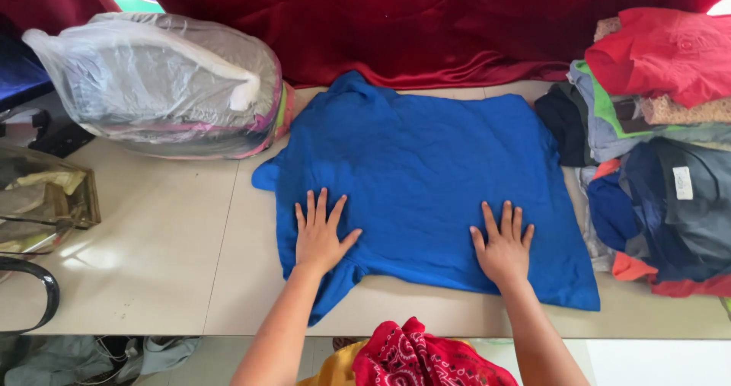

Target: The person folds several pieces of clothing, including a blue t-shirt, a black t-shirt, a blue long-sleeved shirt, and a beige striped garment, on a tiled floor. They place each folded item onto a growing stack next to a laundry basket.

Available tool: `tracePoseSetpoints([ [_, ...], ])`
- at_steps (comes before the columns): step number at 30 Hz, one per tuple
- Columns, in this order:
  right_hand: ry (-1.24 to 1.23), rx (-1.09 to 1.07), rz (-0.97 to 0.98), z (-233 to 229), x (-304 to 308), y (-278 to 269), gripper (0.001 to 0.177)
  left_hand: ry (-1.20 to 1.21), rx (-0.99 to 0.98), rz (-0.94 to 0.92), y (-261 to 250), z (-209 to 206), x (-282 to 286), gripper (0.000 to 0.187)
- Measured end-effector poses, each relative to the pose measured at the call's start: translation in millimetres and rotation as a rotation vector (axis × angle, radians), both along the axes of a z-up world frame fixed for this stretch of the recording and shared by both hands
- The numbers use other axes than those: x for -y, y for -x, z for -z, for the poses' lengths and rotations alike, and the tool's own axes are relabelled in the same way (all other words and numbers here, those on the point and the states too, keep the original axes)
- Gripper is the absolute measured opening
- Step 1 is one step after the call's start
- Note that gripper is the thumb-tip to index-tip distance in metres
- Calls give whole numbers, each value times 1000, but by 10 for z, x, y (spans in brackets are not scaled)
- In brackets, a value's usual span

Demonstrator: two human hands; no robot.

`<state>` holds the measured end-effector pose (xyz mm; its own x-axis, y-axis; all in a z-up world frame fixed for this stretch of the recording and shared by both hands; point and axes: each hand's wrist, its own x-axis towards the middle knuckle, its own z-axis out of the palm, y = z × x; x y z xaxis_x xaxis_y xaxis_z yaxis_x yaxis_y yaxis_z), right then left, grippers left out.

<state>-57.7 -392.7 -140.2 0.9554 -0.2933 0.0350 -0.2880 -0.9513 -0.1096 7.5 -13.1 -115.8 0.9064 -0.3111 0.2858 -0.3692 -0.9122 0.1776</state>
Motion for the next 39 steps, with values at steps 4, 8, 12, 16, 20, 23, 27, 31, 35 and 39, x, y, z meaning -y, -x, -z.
tracePoseSetpoints([
  [4,41,-53,-34,24,154,-10,64,-43,-108,-48,37,-35,-23,79],
  [8,49,-20,-74,48,323,1,63,108,161,-149,-262,175,-274,41],
  [12,57,69,-81,90,355,-5,60,267,453,-214,-778,-127,-686,22],
  [16,98,156,-78,102,295,3,57,232,214,-379,-1389,207,-831,44],
  [20,104,179,-55,117,240,-22,55,-37,32,-397,-1512,341,-537,42],
  [23,121,223,-20,386,221,-250,63,-68,362,-177,-1155,70,-52,18],
  [27,29,420,-231,-315,-511,-656,64,-57,389,50,-644,27,537,29],
  [31,-534,194,-248,-704,-1289,-1168,61,-82,441,41,-560,136,632,36],
  [35,-739,-39,-143,-263,-1618,-1767,70,-102,523,-85,-480,-51,605,38],
  [39,-721,-52,-135,-36,-1724,-2243,82,-108,387,-98,-500,-54,484,21],
])
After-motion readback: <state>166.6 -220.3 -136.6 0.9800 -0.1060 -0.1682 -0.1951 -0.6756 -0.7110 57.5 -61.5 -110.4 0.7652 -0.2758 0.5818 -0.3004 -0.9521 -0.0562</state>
